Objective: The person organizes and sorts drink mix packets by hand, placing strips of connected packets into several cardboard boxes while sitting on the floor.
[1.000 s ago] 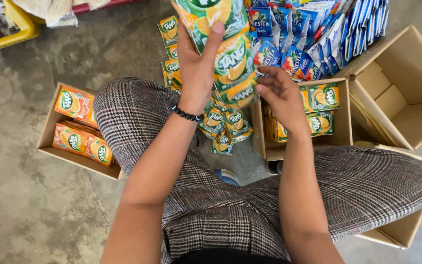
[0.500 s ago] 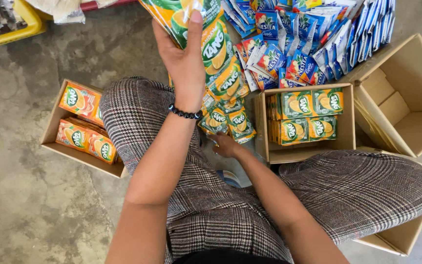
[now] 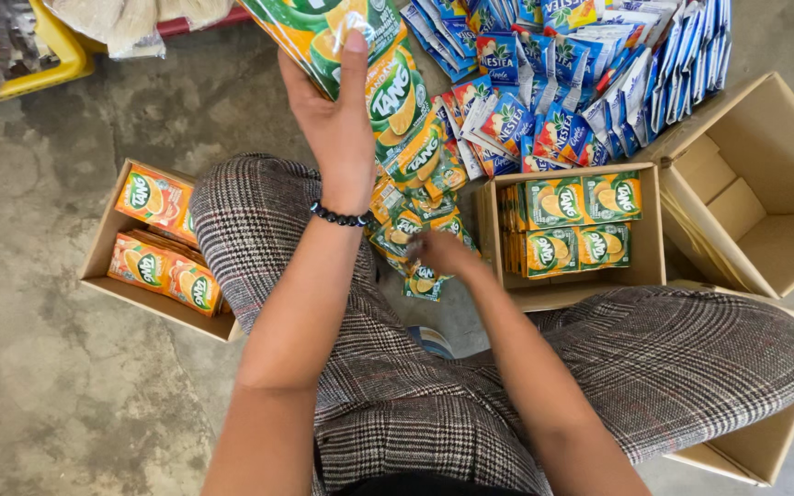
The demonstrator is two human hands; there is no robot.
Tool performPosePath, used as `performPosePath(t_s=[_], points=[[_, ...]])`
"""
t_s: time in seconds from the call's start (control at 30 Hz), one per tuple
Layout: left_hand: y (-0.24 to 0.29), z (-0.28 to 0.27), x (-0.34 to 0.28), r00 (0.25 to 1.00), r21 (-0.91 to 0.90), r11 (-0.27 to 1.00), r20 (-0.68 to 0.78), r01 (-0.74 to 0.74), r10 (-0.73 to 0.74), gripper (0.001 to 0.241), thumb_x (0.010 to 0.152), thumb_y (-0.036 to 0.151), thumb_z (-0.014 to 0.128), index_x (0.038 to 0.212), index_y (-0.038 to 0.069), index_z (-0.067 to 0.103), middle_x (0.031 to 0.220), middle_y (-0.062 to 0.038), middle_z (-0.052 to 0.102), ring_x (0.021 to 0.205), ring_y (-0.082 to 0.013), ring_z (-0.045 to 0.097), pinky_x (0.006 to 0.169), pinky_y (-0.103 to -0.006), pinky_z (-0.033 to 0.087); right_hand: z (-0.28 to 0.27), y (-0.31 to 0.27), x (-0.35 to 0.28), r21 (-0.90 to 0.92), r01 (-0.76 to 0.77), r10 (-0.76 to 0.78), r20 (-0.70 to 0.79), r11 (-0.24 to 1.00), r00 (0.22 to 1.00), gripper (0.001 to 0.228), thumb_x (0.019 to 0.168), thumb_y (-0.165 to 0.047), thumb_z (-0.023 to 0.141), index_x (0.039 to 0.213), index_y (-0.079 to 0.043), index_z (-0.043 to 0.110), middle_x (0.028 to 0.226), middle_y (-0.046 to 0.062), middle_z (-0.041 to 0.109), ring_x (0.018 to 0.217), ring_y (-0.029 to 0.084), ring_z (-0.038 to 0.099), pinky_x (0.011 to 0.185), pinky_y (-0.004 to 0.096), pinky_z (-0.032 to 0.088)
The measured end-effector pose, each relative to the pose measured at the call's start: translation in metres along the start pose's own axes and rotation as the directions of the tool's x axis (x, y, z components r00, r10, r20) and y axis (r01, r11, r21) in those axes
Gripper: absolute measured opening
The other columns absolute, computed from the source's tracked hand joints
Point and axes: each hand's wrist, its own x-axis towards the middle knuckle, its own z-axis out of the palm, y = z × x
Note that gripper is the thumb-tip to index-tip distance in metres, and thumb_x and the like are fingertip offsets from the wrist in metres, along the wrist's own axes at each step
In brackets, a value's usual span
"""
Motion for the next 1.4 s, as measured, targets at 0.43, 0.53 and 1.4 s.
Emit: performPosePath(t_s=[0.43,0.53,1.4], points=[[-0.006,0.015,-0.019,0.856,-0.221,0.830,0.207,0.512,-0.474,0.053,0.100,0.011,0.073,0.145,-0.001,0.048,0.136,-0.011,0.065,0.122,-0.0194,0.065,0.106,-0.0372,0.054,-0.112,-0.117,-0.089,0.936,0.348,-0.092,-0.343,0.048,0.935,0.065,0.096,-0.038,0.065,0.148,-0.009,0.039,0.141,0.013,0.060,0.125,0.028,0.065,0.101,0.049,0.056],[-0.006,0.019,-0.028,0.746,-0.293,0.686,0.275,0.666,-0.607,0.049,0.098,0.010,0.072,0.141,0.000,0.050,0.131,-0.011,0.066,0.119,-0.0221,0.066,0.102,-0.0399,0.056,-0.115,-0.115,-0.097,0.913,0.400,-0.138,-0.408,-0.083,0.903,0.067,0.096,-0.025,0.073,0.150,-0.003,0.040,0.142,0.014,0.060,0.128,0.028,0.064,0.106,0.051,0.054],[-0.069,0.041,-0.256,0.224,0.647,0.678,0.760,-0.349,-0.610,0.052,0.074,0.010,0.073,0.124,0.010,0.059,0.096,-0.017,0.072,0.095,-0.0387,0.070,0.078,-0.0495,0.057,-0.202,0.085,-0.252,-0.713,-0.073,0.064,-0.039,0.697,0.997,0.046,0.078,-0.009,0.072,0.122,-0.017,0.063,0.119,0.007,0.064,0.113,0.031,0.065,0.095,0.041,0.055]])
